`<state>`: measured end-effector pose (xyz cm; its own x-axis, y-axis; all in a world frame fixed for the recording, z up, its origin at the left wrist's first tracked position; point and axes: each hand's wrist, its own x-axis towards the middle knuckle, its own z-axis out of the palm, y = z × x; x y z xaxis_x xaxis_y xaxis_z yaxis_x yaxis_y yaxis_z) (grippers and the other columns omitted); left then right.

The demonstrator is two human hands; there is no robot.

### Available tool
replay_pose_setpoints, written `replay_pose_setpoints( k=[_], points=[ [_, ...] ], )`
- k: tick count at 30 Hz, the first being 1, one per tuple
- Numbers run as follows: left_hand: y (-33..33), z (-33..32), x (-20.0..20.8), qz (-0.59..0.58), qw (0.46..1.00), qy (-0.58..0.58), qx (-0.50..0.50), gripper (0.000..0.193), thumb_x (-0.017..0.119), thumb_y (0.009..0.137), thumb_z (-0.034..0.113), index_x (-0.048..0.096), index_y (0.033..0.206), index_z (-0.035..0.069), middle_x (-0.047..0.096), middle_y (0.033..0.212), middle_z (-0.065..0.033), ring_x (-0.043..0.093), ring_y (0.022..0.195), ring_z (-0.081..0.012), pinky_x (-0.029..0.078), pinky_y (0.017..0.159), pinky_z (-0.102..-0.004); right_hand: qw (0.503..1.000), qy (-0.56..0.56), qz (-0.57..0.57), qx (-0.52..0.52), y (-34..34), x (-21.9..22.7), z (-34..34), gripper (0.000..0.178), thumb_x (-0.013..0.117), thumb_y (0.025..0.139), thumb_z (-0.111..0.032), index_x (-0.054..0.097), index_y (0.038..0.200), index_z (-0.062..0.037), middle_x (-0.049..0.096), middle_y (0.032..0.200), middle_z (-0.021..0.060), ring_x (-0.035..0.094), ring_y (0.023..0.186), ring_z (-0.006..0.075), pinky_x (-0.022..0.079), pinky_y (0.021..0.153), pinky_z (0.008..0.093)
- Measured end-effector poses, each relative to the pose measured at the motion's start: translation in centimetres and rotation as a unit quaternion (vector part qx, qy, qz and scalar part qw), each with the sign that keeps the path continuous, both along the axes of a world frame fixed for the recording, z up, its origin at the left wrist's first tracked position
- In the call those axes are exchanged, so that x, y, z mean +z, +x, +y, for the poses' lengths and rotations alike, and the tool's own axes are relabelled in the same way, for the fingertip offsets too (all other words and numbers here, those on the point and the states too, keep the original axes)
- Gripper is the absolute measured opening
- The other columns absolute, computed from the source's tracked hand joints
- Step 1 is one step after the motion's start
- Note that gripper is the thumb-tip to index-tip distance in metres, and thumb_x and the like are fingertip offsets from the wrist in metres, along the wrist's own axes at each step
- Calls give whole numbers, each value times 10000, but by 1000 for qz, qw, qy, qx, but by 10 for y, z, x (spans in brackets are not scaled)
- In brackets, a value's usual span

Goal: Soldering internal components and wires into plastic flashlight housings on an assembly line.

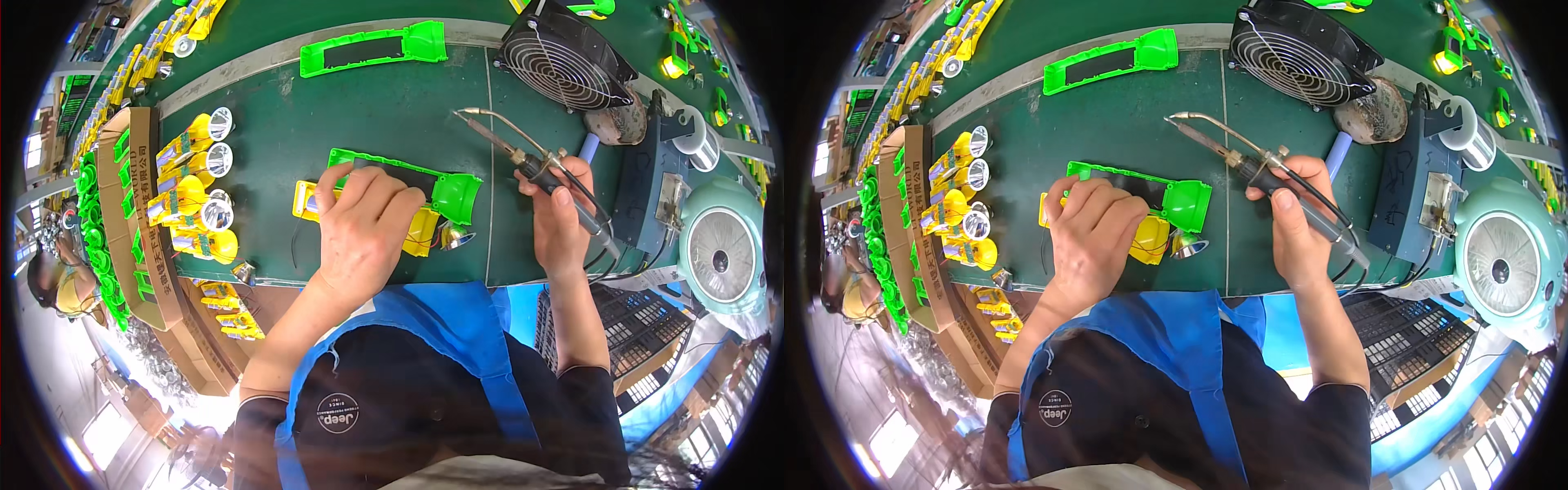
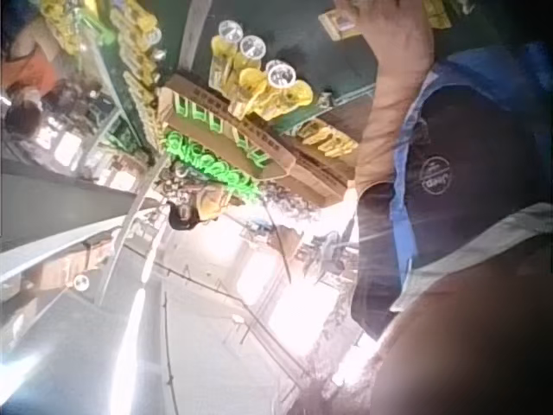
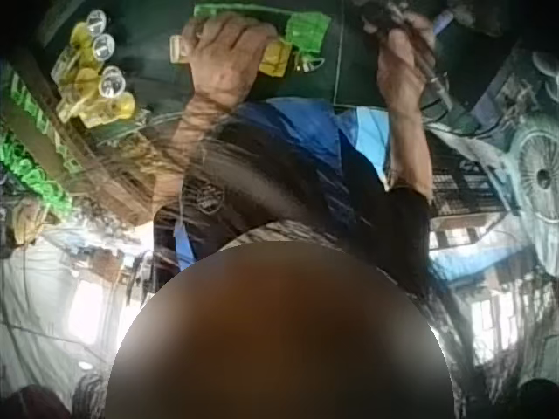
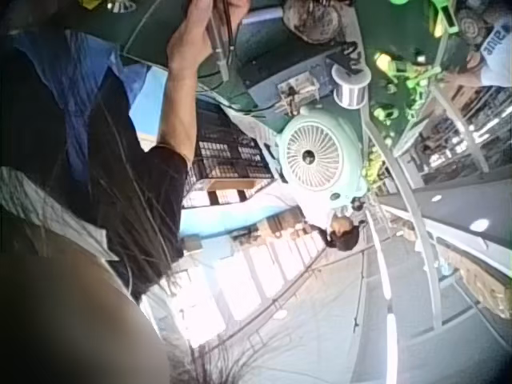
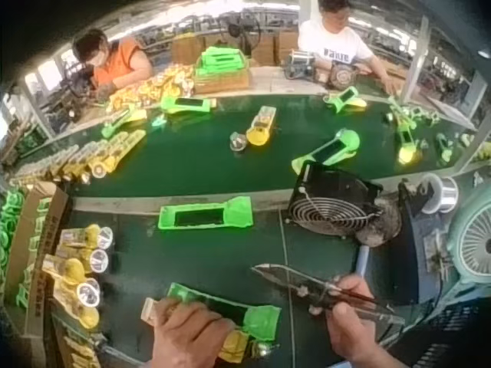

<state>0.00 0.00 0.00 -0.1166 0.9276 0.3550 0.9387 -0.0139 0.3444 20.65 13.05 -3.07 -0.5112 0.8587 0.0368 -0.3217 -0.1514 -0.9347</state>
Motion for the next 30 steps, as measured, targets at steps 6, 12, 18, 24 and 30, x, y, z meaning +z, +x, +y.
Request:
replay_pose_setpoints(
  k=[6,12,18,24,30],
  points=[
    [-3,25,2,40,997,-60,-14,108,629,755,72,591,834,135,572,804,-3,579,825,-207,392,858,-387,995,-84,-30,48,16,9,27,252,647,881,-200,569,974,22,611,802,106,598,725,171,469,724,289],
    [-9,36,6,82,985,-146,-40,48,601,764,98,568,790,121,551,750,-31,587,769,-217,414,746,-357,975,-18,-187,120,9,17,47,242,652,874,-181,592,956,39,648,759,101,617,664,118,474,666,243],
    [-8,39,8,74,983,-163,-43,36,599,756,83,576,761,110,567,740,-36,595,751,-221,426,733,-355,957,-46,-227,177,-6,28,51,265,685,848,-200,577,932,27,630,775,70,627,654,123,482,628,241],
    [-6,41,9,79,981,-177,-24,46,610,754,70,588,736,106,579,721,-40,604,743,-223,428,737,-352,949,-54,-233,204,-5,26,54,229,708,844,-151,586,943,16,658,852,72,653,695,111,517,633,233],
    [-3,43,9,88,980,-176,-9,77,601,763,80,565,697,99,577,706,-50,608,729,-228,425,712,-356,950,-47,-228,208,-6,26,52,225,707,843,-135,587,961,14,658,847,72,657,701,113,518,629,232]
  ],
)
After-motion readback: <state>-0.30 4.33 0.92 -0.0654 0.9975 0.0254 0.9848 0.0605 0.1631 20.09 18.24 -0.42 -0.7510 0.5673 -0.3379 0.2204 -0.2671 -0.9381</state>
